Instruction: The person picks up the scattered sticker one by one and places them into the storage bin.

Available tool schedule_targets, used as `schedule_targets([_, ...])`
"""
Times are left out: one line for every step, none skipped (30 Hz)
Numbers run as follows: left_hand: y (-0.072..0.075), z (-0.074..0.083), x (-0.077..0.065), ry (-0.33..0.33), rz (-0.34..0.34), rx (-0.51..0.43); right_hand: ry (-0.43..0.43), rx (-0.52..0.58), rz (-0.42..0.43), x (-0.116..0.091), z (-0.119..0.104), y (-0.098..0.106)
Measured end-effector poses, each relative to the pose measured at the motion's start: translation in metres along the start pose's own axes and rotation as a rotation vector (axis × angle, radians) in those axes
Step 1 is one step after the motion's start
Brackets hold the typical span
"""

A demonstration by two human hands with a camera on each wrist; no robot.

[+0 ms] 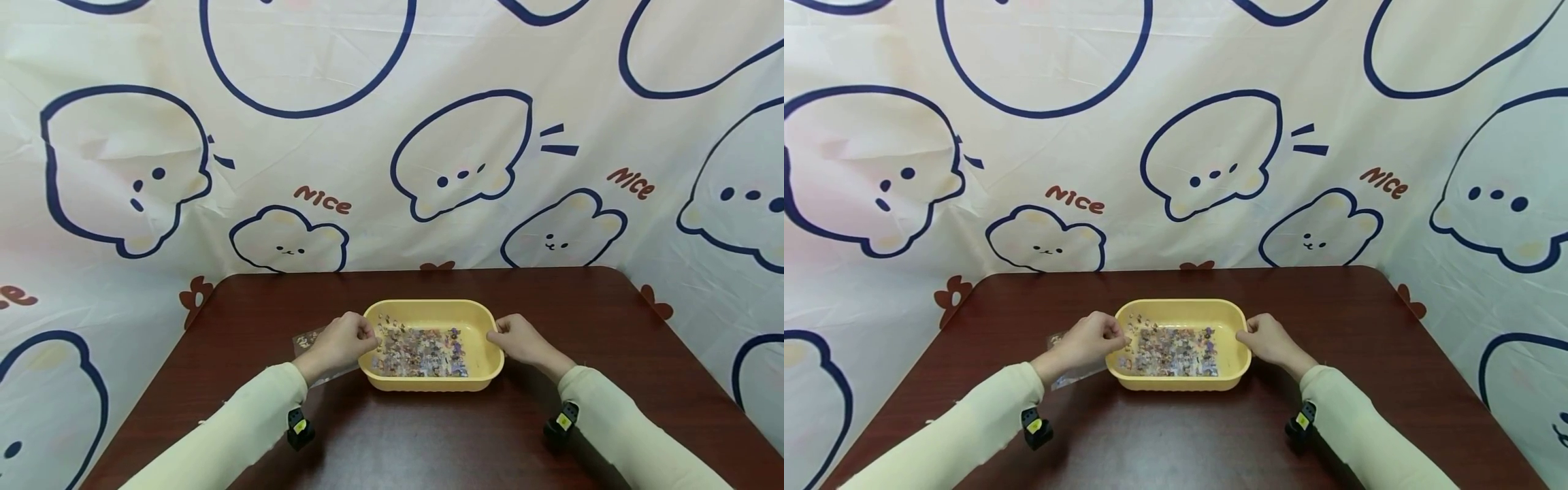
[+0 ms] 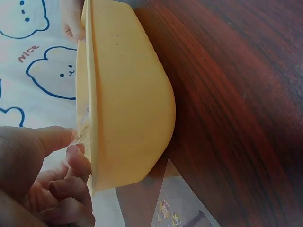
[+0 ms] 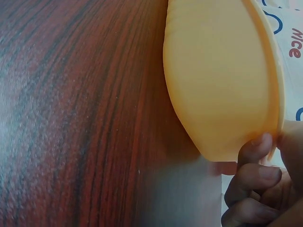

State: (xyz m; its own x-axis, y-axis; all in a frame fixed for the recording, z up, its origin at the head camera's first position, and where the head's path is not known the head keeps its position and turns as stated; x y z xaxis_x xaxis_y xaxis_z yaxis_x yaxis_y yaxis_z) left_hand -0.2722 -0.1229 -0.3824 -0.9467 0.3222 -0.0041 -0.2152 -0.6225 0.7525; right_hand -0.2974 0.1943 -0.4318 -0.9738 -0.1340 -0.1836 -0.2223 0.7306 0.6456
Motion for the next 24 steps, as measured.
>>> schedule_targets([-0.0002, -0.0004, -0.0002, 0.001, -0.001, 0.007, 0.004, 0.001, -0.002, 0.0000, -0.0002, 0.0000])
schedule_targets([-0.0001, -0.0002, -0.0006, -0.001, 0.001, 0.016, 0.007, 0.001, -0.003, -0.0001, -0.0005, 0.0001])
schedule_targets([0.0001, -0.0003, -0.0007, -0.002, 0.004, 0.030, 0.010, 0.001, -0.005, -0.0003, -0.0010, 0.0003])
schedule_targets([0.0003, 0.0002, -0.0010, -0.004, 0.007, 0.046, 0.013, 0.001, -0.007, -0.0005, -0.0015, 0.0005])
schedule_targets([0.0005, 0.0007, -0.0012, -0.006, 0.011, 0.065, 0.012, 0.001, -0.008, -0.0006, -0.0018, 0.0006])
schedule_targets([0.0007, 0.0009, -0.0011, -0.008, 0.015, 0.085, 0.012, 0.000, -0.009, -0.0008, -0.0021, 0.0007])
schedule_targets([0.0009, 0.0011, -0.0011, -0.012, 0.021, 0.105, 0.010, -0.001, -0.010, -0.0009, -0.0025, 0.0008])
schedule_targets([0.0014, 0.0017, -0.0014, -0.015, 0.026, 0.120, 0.009, -0.004, -0.011, -0.0009, -0.0027, 0.0007])
schedule_targets([0.0015, 0.0021, -0.0018, -0.017, 0.030, 0.135, 0.008, -0.006, -0.011, -0.0007, -0.0027, 0.0006])
schedule_targets([0.0019, 0.0030, -0.0019, -0.022, 0.034, 0.147, 0.007, -0.008, -0.010, -0.0005, -0.0025, 0.0006])
schedule_targets([0.0021, 0.0034, -0.0019, -0.023, 0.035, 0.157, 0.005, -0.010, -0.009, -0.0003, -0.0023, 0.0006])
schedule_targets([0.0024, 0.0038, -0.0019, -0.025, 0.038, 0.168, 0.007, -0.013, -0.008, -0.0001, -0.0022, 0.0007])
schedule_targets([0.0026, 0.0042, -0.0021, -0.025, 0.041, 0.178, 0.007, -0.015, -0.008, 0.0000, -0.0022, 0.0007])
schedule_targets([0.0028, 0.0045, -0.0022, -0.025, 0.043, 0.187, 0.009, -0.016, -0.008, 0.0000, -0.0023, 0.0008])
schedule_targets([0.0031, 0.0046, -0.0024, -0.024, 0.046, 0.199, 0.009, -0.015, -0.008, -0.0001, -0.0024, 0.0009])
schedule_targets([0.0035, 0.0047, -0.0024, -0.022, 0.048, 0.210, 0.010, -0.015, -0.009, -0.0003, -0.0027, 0.0011])
schedule_targets([0.0039, 0.0048, -0.0023, -0.020, 0.050, 0.220, 0.010, -0.013, -0.010, -0.0006, -0.0030, 0.0012])
schedule_targets([0.0044, 0.0049, -0.0025, -0.019, 0.054, 0.230, 0.012, -0.012, -0.010, -0.0008, -0.0034, 0.0014])
schedule_targets([0.0045, 0.0049, -0.0026, -0.018, 0.057, 0.236, 0.013, -0.012, -0.011, -0.0010, -0.0036, 0.0014])
schedule_targets([0.0050, 0.0049, -0.0029, -0.015, 0.058, 0.239, 0.013, -0.012, -0.011, -0.0011, -0.0038, 0.0015])
schedule_targets([0.0054, 0.0048, -0.0033, -0.012, 0.059, 0.238, 0.012, -0.012, -0.012, -0.0010, -0.0037, 0.0013])
schedule_targets([0.0054, 0.0050, -0.0031, -0.010, 0.059, 0.232, 0.009, -0.011, -0.011, -0.0012, -0.0036, 0.0016])
schedule_targets([0.0054, 0.0053, -0.0031, -0.009, 0.059, 0.224, 0.006, -0.010, -0.011, -0.0011, -0.0033, 0.0017])
schedule_targets([0.0055, 0.0054, -0.0031, -0.006, 0.058, 0.216, 0.003, -0.009, -0.011, -0.0010, -0.0029, 0.0017])
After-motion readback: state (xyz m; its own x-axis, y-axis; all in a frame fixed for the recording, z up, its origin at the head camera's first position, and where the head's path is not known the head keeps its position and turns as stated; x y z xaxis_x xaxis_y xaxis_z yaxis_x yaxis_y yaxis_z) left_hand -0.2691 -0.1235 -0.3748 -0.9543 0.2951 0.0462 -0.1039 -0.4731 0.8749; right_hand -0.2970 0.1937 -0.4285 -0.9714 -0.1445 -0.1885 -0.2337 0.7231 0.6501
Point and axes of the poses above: each hand's wrist, its own x-axis towards the middle knuckle, its own y-axis out of the back of the hand, z = x × y, the point moved 6 cm from there along x, towards the middle knuckle, and after that the axes turned 5 degrees about -y, right-handed, at the moved point
